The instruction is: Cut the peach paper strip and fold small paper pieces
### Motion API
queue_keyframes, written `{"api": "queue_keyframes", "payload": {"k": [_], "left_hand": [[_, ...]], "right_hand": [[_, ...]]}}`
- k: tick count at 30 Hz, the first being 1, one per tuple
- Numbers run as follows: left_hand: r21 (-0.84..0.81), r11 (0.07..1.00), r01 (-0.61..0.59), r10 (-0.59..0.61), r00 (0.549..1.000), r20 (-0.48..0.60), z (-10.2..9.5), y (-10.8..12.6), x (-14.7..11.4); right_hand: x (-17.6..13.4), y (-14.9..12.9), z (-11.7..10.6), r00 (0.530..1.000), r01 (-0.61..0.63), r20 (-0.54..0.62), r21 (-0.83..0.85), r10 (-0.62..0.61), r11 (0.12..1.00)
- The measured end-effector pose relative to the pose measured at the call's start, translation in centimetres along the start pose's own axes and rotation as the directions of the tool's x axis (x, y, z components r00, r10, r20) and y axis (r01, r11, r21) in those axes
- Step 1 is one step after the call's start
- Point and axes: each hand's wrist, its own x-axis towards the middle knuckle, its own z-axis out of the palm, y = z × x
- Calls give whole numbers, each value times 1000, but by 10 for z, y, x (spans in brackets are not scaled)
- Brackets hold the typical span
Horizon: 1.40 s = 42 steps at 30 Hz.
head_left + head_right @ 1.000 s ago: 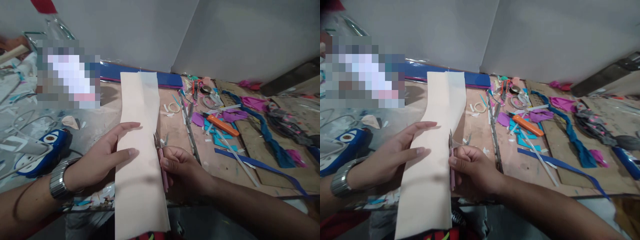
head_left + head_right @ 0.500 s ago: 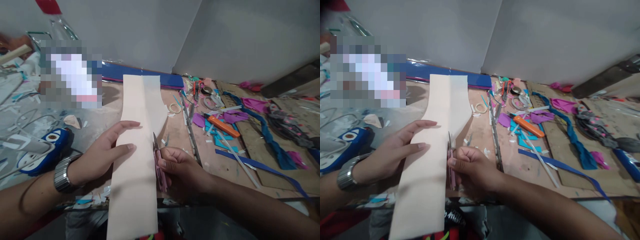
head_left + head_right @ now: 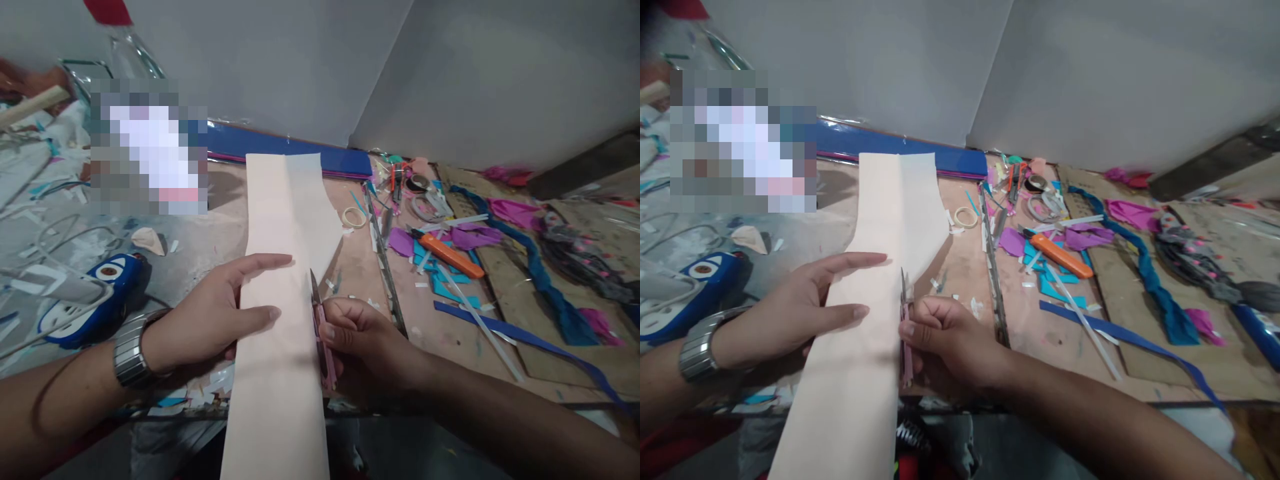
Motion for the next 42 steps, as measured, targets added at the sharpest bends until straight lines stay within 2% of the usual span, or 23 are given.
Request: {"api": "queue_keyframes", "payload": {"k": [3, 7, 10, 14, 17, 19, 20, 23, 26, 31, 36, 42], "left_hand": [[-57, 992, 112, -110, 993, 34, 0, 2, 0], [-145, 984, 102, -99, 995, 25, 1, 3, -1], [-152, 982, 110, -109, 994, 15, 1, 3, -1], [-74, 996, 41, -44, 998, -38, 0, 2, 0], [-4, 997, -81, 80, 990, -120, -3, -1, 4], [-70, 991, -114, 101, 981, -165, -5, -3, 8], [-141, 985, -96, 72, 983, -167, -5, -4, 10], [-326, 945, 14, -47, 994, -96, -7, -6, 13], [-357, 932, 66, -80, 996, -25, -7, -6, 12], [-362, 932, 27, -44, 998, -39, -4, -5, 8], [-360, 933, -6, -27, 996, -85, -5, -8, 8], [-378, 926, 4, -21, 999, -41, -6, -9, 6]], "right_hand": [[0, 1, -1, 1000, -10, 24, 0, 10, 1000], [-2, 1, -3, 1000, -6, 17, 10, 6, 1000], [-3, -1, -2, 1000, -2, 10, 16, 2, 1000], [-4, -5, 2, 999, -28, 45, 48, 25, 998], [-5, -9, 4, 996, -42, 79, 85, 35, 996], [-6, -10, 5, 993, -50, 111, 81, 41, 995], [-7, -10, 5, 991, -54, 123, 71, 45, 996], [-7, -10, 4, 992, -55, 115, 43, 50, 998], [-7, -11, 3, 994, -64, 85, 22, 62, 998], [-8, -11, 3, 997, -57, 55, -10, 57, 998], [-8, -11, 2, 992, -78, 101, 3, 77, 997], [-7, -10, 0, 994, -80, 66, -42, 83, 996]]}}
